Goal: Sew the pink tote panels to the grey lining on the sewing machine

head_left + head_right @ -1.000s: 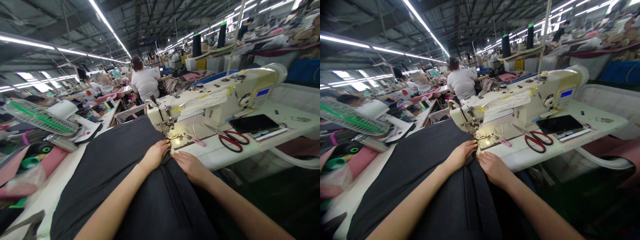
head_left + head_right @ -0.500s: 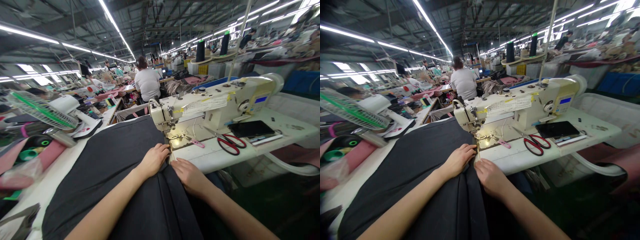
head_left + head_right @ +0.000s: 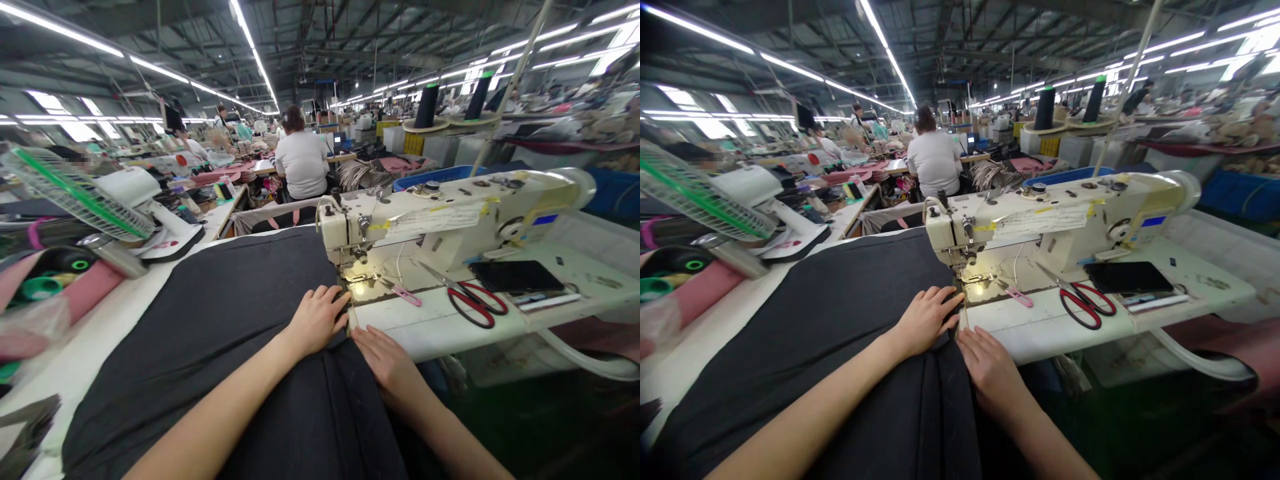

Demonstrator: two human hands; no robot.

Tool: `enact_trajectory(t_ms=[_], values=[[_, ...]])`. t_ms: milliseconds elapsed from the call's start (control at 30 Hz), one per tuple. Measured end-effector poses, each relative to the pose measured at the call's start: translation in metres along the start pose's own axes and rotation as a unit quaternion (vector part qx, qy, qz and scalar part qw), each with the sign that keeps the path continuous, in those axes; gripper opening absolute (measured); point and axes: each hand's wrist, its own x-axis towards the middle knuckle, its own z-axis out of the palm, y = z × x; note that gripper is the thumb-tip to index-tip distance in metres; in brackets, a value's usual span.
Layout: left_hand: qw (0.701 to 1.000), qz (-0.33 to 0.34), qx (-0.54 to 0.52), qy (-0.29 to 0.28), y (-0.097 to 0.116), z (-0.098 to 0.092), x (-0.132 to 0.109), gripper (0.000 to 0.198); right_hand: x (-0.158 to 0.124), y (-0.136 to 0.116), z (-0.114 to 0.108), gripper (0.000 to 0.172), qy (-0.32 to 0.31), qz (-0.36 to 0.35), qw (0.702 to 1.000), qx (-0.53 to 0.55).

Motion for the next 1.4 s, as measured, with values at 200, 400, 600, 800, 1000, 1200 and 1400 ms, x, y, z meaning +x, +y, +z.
enact_trajectory(t_ms=[200, 400, 600, 800, 1000, 1200, 1400], values=[[1.0, 0.018, -0.013, -0.003, -0.019, 0.004, 0.019, 0.043, 0.012, 0.026, 0.012, 0.045, -0.005, -0.004, 1.0, 0.003], [0.999, 0.035, -0.022, 0.007, -0.022, 0.004, 0.02, 0.044, 0.012, 0.029, 0.012, 0.044, -0.004, -0.01, 1.0, 0.003], [0.999, 0.04, -0.026, 0.005, -0.02, 0.004, 0.02, 0.044, 0.012, 0.027, 0.01, 0.043, -0.014, 0.0, 1.0, 0.023], [0.999, 0.034, -0.034, -0.014, -0.021, 0.002, 0.025, 0.046, 0.016, 0.028, 0.008, 0.039, -0.012, 0.012, 1.0, 0.024], [0.996, 0.01, -0.084, -0.03, -0.005, -0.022, 0.017, 0.059, 0.02, 0.036, 0.003, 0.04, -0.017, -0.004, 1.0, 0.022], [0.991, -0.018, -0.126, -0.042, 0.034, -0.024, -0.037, 0.042, -0.004, 0.018, -0.019, 0.035, 0.006, -0.054, 0.998, 0.027], [0.99, -0.05, -0.123, 0.054, 0.041, -0.01, -0.041, 0.024, -0.036, -0.014, -0.025, 0.036, 0.05, -0.043, 0.998, 0.019]])
